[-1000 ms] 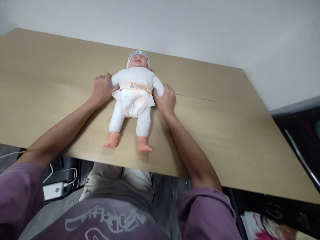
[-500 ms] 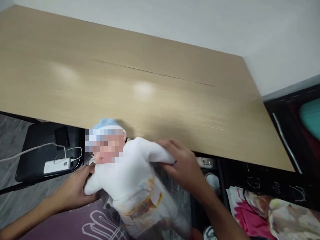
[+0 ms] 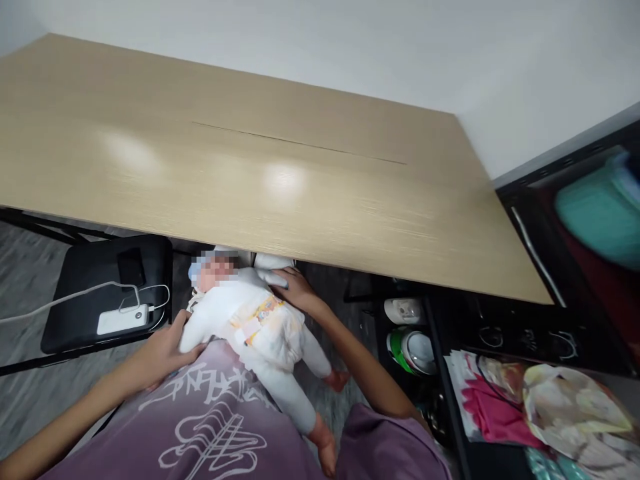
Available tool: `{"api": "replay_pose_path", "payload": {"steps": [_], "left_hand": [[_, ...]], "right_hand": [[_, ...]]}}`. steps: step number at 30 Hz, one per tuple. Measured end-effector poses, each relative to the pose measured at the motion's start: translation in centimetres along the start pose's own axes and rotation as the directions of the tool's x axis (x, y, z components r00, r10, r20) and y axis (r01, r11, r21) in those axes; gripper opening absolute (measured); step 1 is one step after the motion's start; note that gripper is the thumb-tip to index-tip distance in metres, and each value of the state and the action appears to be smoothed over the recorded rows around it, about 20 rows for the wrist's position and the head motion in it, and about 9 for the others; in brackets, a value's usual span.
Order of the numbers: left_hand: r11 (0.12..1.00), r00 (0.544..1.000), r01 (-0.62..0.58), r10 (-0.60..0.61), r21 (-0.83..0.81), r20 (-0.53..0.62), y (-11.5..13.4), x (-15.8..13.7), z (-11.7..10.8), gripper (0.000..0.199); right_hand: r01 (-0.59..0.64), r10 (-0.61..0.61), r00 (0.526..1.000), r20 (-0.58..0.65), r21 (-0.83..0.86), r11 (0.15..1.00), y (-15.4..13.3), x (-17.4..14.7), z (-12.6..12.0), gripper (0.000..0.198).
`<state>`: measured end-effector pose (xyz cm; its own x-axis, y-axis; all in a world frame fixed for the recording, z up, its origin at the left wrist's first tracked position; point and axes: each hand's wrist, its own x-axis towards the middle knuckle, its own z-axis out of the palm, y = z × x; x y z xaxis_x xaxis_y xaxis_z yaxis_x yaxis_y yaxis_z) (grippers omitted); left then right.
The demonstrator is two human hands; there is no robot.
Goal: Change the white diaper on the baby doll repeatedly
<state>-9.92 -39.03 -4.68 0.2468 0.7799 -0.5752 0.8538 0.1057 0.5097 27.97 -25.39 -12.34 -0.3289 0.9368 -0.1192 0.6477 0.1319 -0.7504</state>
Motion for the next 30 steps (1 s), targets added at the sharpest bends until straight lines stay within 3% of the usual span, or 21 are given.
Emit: {"api": "replay_pose_path", "payload": {"steps": [2, 4, 6, 8, 11, 15, 19, 21, 23, 26, 28, 30], "left_hand": [[0.987, 0.983, -0.081, 0.102, 0.139, -0.151, 0.1, -0.5, -0.5, 0.066], [0.960, 0.920, -0.166, 0.233, 0.224, -0.316, 0.9, -1.0, -1.3, 0.066], [0.931, 0.862, -0.300, 0.358, 0.207, -0.358, 2.6, -0.6, -2.3, 0.059], [0.873, 0.826, -0.473, 0.485, 0.114, -0.286, 4.8, 0.9, -2.8, 0.050], [0.755, 0.750, -0.655, 0.647, -0.023, -0.135, 7.6, 4.5, -2.6, 0.044], [0.687, 0.684, -0.727, 0.724, 0.001, -0.084, 9.3, 8.1, -1.4, 0.037], [0.662, 0.664, -0.747, 0.740, -0.057, -0.111, 9.9, 8.5, -1.6, 0.028], [0.659, 0.667, -0.745, 0.733, -0.103, -0.130, 10.0, 7.8, -2.3, 0.025], [0.647, 0.663, -0.746, 0.743, -0.157, -0.090, 9.5, 6.7, -3.2, 0.020], [0.578, 0.566, -0.773, 0.814, -0.262, 0.126, 7.8, 5.3, -4.0, 0.015], [0.547, 0.503, -0.788, 0.837, -0.283, 0.216, 6.6, 4.7, -3.9, 0.016], [0.539, 0.498, -0.808, 0.841, -0.238, 0.212, 6.2, 4.8, -3.4, 0.020]], "right_hand": [[0.017, -0.016, 0.999, -0.032, 0.032, 0.999, 0.0, -1.4, -0.7, 0.034], [0.007, -0.005, 1.000, -0.023, 0.097, 0.995, -1.0, -3.4, -1.9, 0.037], [-0.030, 0.021, 0.998, 0.054, 0.171, 0.985, -2.5, -5.3, -2.9, 0.037], [-0.054, 0.035, 0.995, 0.094, 0.204, 0.977, -4.0, -6.5, -3.3, 0.034], [-0.052, 0.050, 0.999, 0.019, 0.162, 0.985, -4.7, -6.6, -2.6, 0.027], [-0.060, 0.066, 0.996, -0.064, 0.095, 0.994, -2.0, -5.0, -1.5, 0.026], [-0.128, 0.132, 0.976, -0.174, 0.034, 0.991, -0.2, -4.1, -1.7, 0.026], [-0.034, 0.038, 0.983, -0.178, 0.030, 0.999, -1.5, -4.2, -1.9, 0.027], [0.154, -0.149, 0.985, -0.086, 0.049, 0.987, -4.1, -4.5, -2.1, 0.033], [0.358, -0.361, 0.930, 0.073, 0.059, 0.932, -7.9, -5.6, -2.3, 0.033], [0.392, -0.389, 0.916, 0.098, -0.006, 0.920, -9.0, -6.8, -3.0, 0.035], [0.355, -0.350, 0.930, 0.112, -0.036, 0.934, -8.7, -8.8, -4.3, 0.045]]}}
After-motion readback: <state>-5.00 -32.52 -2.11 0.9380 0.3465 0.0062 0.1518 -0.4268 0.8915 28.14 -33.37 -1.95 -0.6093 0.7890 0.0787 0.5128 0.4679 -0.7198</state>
